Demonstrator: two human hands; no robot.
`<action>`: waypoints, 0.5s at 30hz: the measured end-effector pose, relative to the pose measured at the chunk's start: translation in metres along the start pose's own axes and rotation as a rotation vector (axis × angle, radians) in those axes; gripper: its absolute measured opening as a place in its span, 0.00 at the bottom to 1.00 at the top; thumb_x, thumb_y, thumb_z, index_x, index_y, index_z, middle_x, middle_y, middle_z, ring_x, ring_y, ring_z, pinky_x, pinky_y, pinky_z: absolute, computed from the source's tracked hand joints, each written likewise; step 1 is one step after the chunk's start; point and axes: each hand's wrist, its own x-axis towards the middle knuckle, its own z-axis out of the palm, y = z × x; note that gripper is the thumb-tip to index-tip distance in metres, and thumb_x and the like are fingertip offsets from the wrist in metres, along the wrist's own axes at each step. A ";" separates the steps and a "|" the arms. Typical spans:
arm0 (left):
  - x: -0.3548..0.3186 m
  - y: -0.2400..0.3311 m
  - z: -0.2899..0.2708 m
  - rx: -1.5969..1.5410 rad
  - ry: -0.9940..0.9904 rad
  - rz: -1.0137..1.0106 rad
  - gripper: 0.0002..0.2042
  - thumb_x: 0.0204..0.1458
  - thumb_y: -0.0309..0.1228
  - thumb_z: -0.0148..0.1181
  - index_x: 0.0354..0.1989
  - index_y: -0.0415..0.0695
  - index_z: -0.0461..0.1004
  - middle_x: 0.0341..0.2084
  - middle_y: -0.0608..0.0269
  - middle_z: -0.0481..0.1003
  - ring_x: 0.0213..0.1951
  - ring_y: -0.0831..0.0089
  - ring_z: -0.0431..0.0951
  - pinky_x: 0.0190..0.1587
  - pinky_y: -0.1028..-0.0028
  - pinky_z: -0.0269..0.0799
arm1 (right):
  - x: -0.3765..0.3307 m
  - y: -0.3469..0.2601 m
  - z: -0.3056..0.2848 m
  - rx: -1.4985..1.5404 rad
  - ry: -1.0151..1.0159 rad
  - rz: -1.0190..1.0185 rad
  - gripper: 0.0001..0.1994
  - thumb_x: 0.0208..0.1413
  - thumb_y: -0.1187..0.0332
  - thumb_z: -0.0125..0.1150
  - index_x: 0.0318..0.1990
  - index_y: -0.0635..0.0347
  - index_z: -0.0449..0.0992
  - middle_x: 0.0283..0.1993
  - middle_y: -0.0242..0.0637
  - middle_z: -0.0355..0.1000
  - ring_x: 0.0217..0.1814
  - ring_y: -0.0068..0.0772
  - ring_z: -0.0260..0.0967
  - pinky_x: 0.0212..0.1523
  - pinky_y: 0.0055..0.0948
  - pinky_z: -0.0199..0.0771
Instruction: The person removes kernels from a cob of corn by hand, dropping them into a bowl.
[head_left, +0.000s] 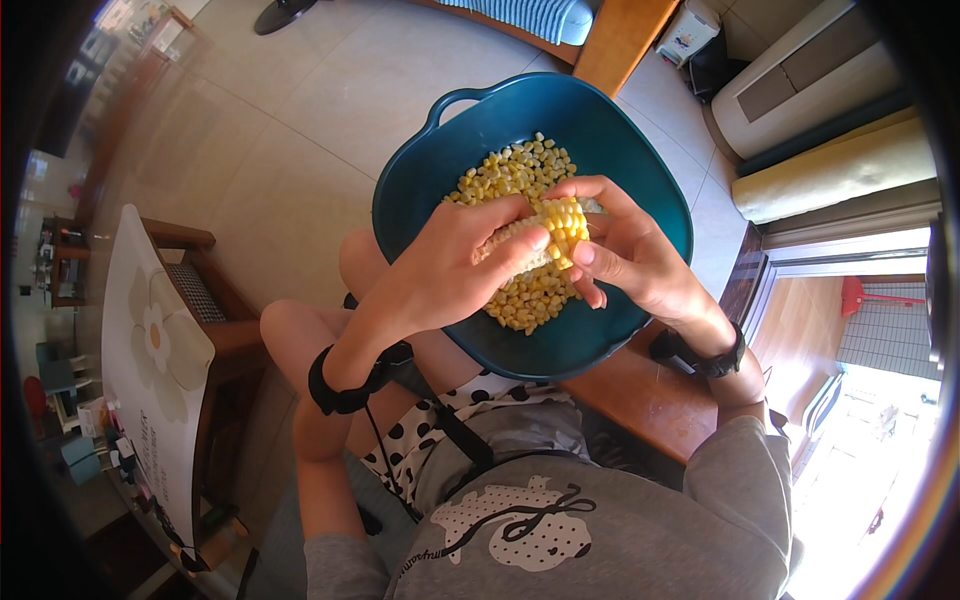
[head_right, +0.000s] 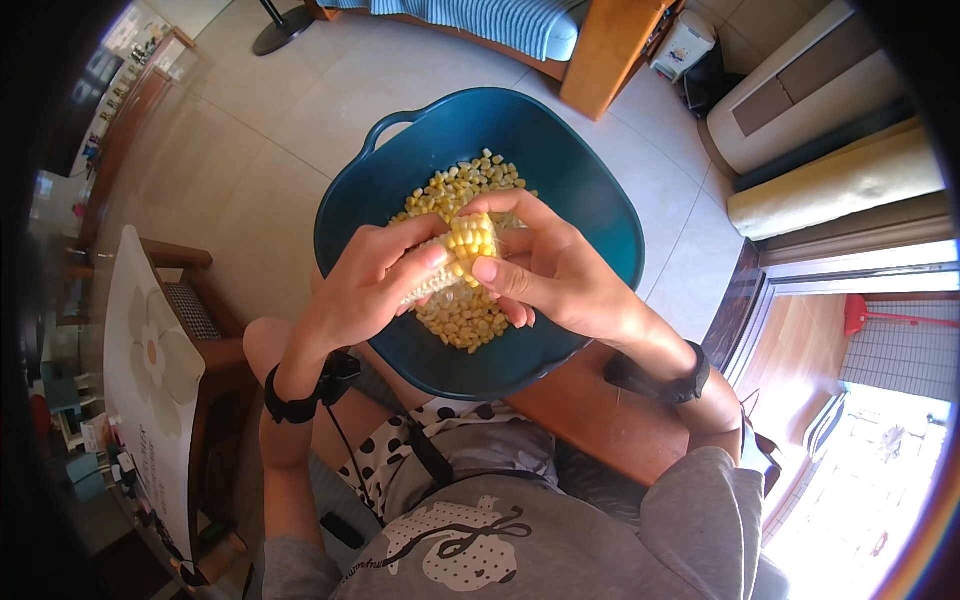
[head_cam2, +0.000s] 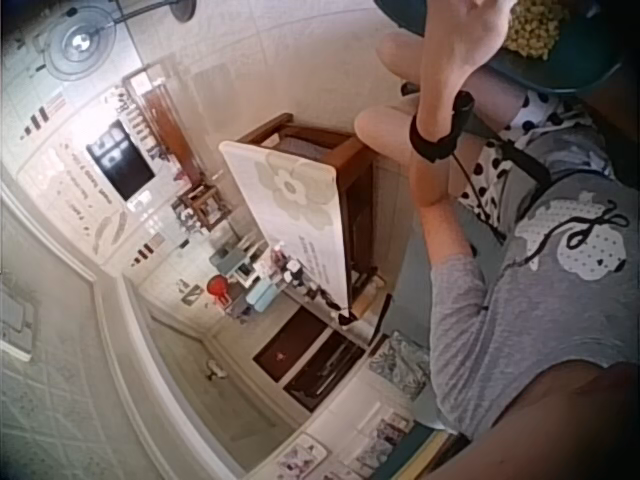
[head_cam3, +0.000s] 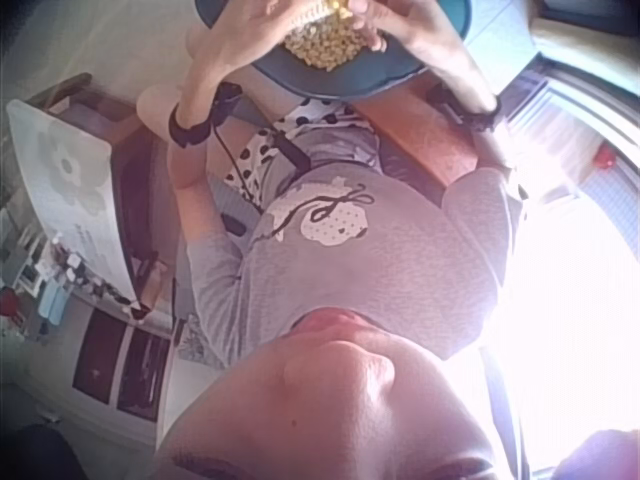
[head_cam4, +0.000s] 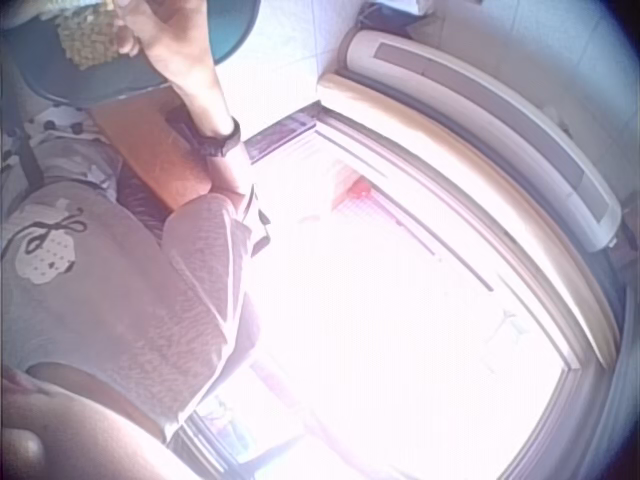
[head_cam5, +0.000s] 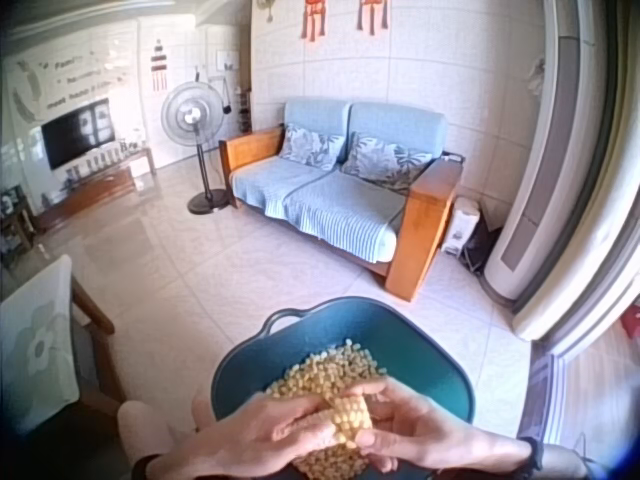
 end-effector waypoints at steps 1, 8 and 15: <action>0.000 0.001 0.000 0.036 0.005 0.035 0.14 0.58 0.36 0.50 0.40 0.35 0.72 0.20 0.62 0.72 0.23 0.79 0.70 0.27 0.77 0.65 | 0.000 0.000 0.000 -0.001 -0.001 -0.001 0.24 0.60 0.65 0.56 0.59 0.61 0.55 0.31 0.35 0.67 0.22 0.16 0.59 0.23 0.16 0.61; -0.001 -0.004 0.001 0.010 0.009 0.086 0.15 0.58 0.38 0.50 0.39 0.36 0.72 0.22 0.57 0.74 0.25 0.74 0.74 0.31 0.73 0.69 | 0.000 -0.002 0.002 0.003 0.004 0.001 0.24 0.60 0.65 0.56 0.59 0.61 0.55 0.31 0.35 0.67 0.22 0.16 0.59 0.23 0.16 0.61; -0.002 0.000 0.003 -0.052 0.041 -0.014 0.14 0.62 0.36 0.45 0.35 0.36 0.72 0.17 0.62 0.69 0.20 0.80 0.69 0.24 0.76 0.64 | 0.000 -0.001 0.001 0.007 0.008 0.005 0.24 0.59 0.65 0.57 0.59 0.61 0.55 0.31 0.34 0.67 0.23 0.16 0.59 0.23 0.15 0.61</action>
